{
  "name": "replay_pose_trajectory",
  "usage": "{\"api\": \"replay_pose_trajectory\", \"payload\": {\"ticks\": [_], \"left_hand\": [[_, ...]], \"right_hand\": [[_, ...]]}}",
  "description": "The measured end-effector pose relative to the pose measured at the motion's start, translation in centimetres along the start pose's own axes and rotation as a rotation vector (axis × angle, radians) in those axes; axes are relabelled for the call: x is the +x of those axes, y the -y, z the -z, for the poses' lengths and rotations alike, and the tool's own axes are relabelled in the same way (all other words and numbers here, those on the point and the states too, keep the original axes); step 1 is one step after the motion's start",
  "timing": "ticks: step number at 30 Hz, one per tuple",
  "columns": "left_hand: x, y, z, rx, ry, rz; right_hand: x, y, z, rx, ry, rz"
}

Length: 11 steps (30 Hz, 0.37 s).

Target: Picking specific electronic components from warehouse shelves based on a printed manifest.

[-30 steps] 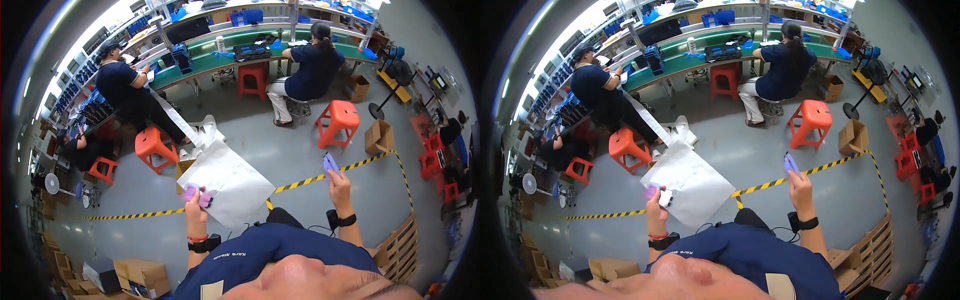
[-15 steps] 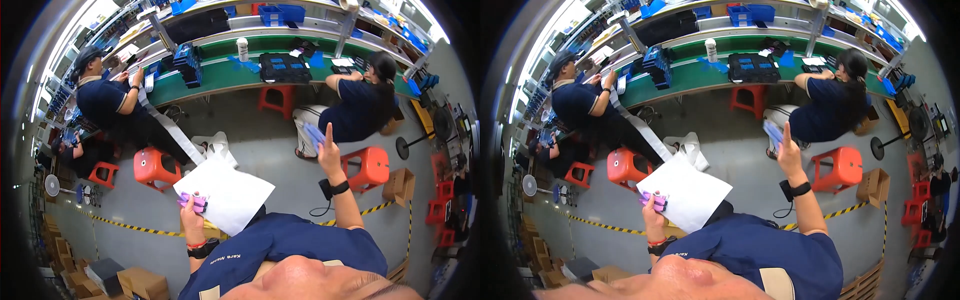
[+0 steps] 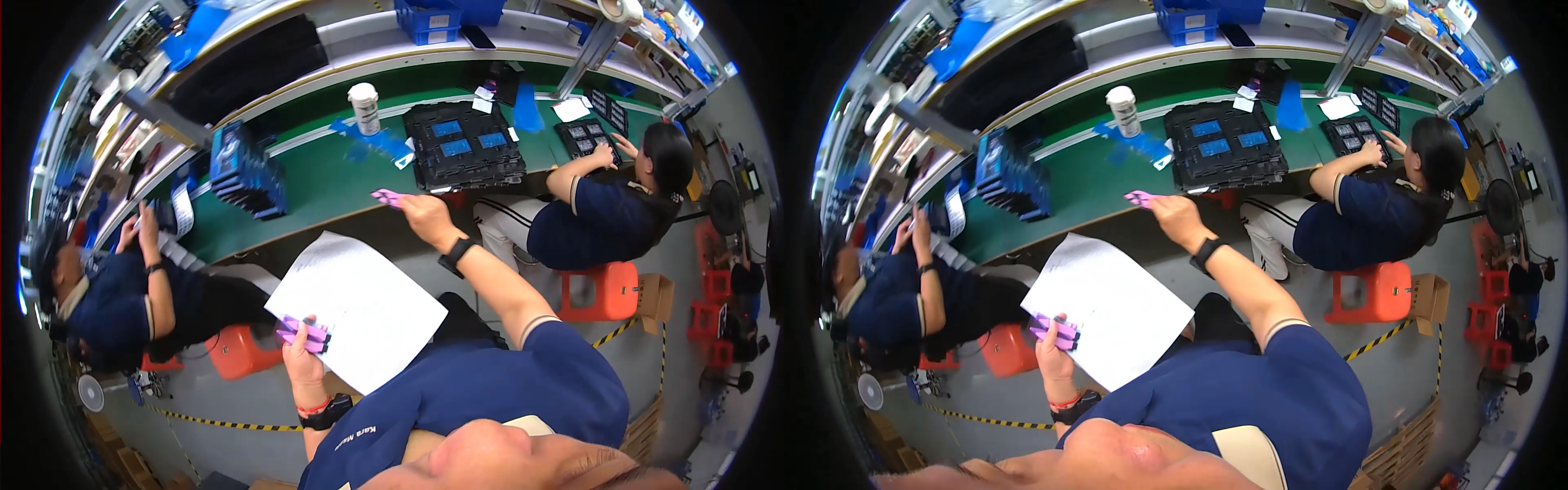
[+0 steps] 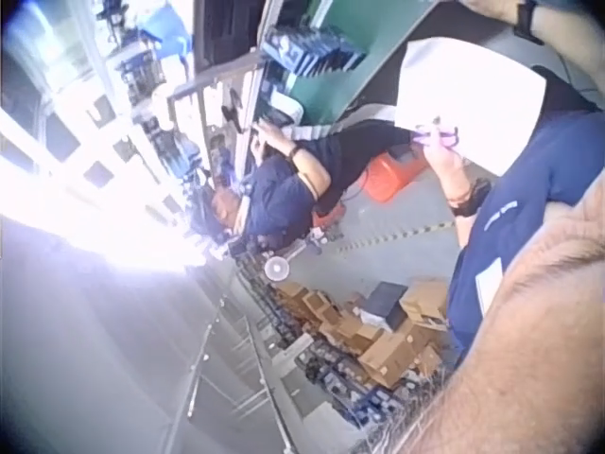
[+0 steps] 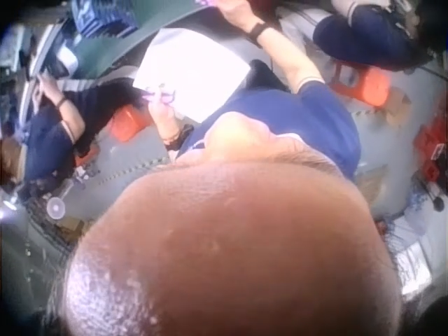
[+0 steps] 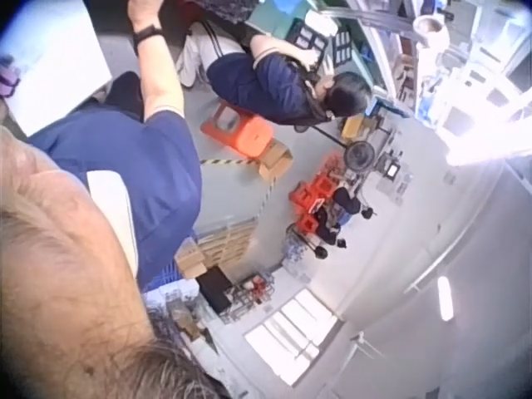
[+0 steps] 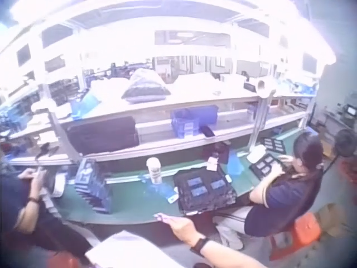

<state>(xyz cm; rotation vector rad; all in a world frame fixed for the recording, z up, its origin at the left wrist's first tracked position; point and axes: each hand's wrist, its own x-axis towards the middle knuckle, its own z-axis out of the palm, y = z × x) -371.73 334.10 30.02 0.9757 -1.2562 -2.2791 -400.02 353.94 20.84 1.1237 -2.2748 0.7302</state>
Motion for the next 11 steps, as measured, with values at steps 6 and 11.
{"api": "replay_pose_trajectory", "payload": {"ticks": [6, 11], "left_hand": [[5.3, -0.6, -4.2, 0.101, -0.125, 0.031], [8.8, 0.8, -7.7, 0.164, -0.209, 0.086]], "right_hand": [[5.1, -4.7, -11.0, -0.041, 0.048, 0.079], [4.1, -7.0, -15.7, -0.043, 0.191, 0.026]]}}
